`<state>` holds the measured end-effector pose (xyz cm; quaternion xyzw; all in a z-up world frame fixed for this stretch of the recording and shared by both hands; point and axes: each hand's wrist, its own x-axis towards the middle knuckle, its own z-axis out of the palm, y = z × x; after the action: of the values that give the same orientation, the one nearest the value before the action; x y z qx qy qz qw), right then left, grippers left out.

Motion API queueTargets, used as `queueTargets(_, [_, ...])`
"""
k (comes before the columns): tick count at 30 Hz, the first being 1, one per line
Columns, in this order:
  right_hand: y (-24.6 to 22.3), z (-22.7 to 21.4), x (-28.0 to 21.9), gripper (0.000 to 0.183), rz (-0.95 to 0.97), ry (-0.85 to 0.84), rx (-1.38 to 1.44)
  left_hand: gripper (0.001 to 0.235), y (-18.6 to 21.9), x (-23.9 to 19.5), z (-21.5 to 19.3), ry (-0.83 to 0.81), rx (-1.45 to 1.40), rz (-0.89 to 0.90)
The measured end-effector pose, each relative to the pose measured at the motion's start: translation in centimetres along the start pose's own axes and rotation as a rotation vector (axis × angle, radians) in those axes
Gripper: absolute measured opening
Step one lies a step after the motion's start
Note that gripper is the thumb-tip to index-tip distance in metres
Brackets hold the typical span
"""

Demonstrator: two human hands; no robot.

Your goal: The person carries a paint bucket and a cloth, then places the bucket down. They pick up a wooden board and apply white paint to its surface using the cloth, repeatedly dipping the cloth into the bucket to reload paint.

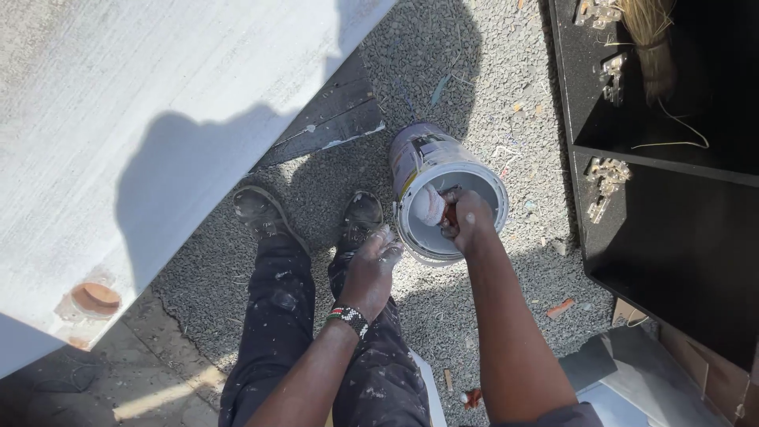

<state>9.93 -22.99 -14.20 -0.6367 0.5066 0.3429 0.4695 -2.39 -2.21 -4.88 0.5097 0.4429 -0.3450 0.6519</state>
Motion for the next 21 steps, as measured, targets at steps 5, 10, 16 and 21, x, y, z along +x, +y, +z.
queueTargets(5, [0.8,-1.1,-2.1,0.029,0.158,-0.228,0.196,0.061,-5.8,4.5,0.7,-0.072,-0.641,0.014])
queueTargets(10, [-2.7,0.7,-6.7,0.011,0.197,-0.240,0.148,0.057,-9.1,6.8,0.0,-0.160,-0.734,0.015])
queueTargets(16, [-8.5,-1.3,-15.5,0.013,-0.001,-0.404,0.233,0.036,-2.9,0.3,-1.2,-0.202,-0.648,0.054])
queueTargets(21, [-10.2,-5.0,-15.4,0.047,-0.146,-0.650,0.371,0.038,18.0,-15.8,-8.2,-0.200,0.140,0.160])
